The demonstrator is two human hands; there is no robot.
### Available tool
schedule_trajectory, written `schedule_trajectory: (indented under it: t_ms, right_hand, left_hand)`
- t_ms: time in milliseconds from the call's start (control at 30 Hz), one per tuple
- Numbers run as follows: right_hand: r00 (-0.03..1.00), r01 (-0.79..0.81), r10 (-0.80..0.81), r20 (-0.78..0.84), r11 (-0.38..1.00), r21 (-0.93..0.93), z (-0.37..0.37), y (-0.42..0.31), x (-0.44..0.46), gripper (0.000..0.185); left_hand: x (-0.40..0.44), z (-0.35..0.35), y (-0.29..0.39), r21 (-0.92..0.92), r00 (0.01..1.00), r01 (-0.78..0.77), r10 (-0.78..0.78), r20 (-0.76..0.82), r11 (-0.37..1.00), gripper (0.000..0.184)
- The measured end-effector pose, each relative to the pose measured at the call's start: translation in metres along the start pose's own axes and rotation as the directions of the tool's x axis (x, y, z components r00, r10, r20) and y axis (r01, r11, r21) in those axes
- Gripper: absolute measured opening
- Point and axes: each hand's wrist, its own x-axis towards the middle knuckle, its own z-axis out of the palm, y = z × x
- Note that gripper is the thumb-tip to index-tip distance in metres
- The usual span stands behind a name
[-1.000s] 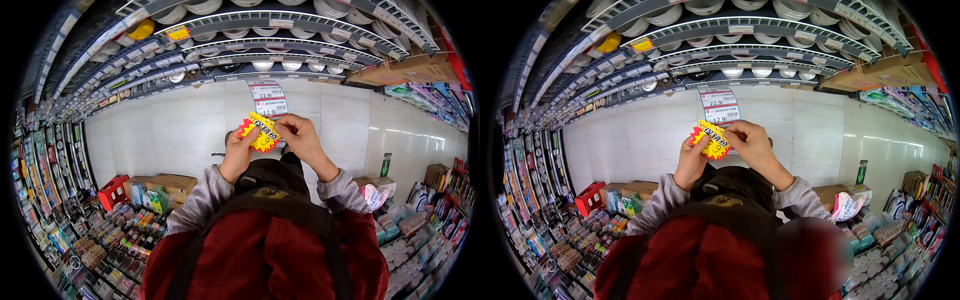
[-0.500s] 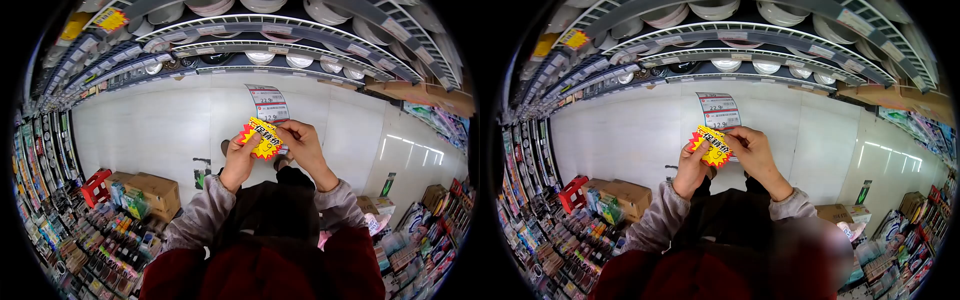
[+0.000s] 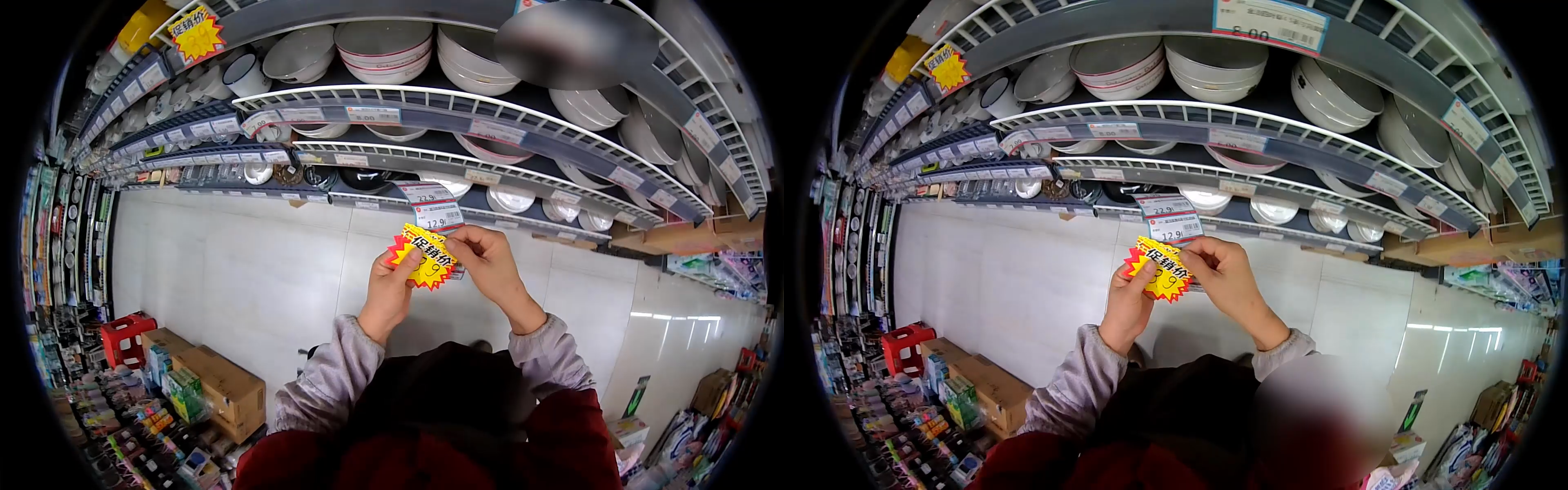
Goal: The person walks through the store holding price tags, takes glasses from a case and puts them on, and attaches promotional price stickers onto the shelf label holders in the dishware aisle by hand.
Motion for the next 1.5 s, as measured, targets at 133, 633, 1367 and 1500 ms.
schedule_trajectory:
  t_ms: [133, 633, 1367, 1500]
  right_hand:
    - [0.994, 0.035, -0.03, 0.105, 0.999, -0.042, 0.0, 0.019, 0.035, 0.01]
    - [0.96, 0.261, -0.225, 0.164, 0.932, -0.253, 0.016, 0.045, 0.104, 0.012]
    - [0.96, 0.276, -0.277, 0.049, 0.898, -0.342, -0.017, 0.094, 0.087, 0.014]
    - [0.974, 0.203, -0.224, -0.042, 0.936, -0.286, -0.032, 0.112, 0.078, 0.014]
  left_hand:
    - [0.031, -0.02, -0.006, -0.044, 0.991, -0.121, 0.123, 0.044, 0.992, 0.013]
    - [0.084, -0.051, -0.017, -0.238, 0.941, -0.316, 0.335, 0.042, 0.918, 0.019]
    - [0.104, -0.066, -0.069, -0.062, 0.956, -0.234, 0.241, 0.168, 0.97, 0.03]
    - [0.111, -0.061, -0.089, -0.047, 0.967, -0.188, 0.194, 0.166, 0.981, 0.029]
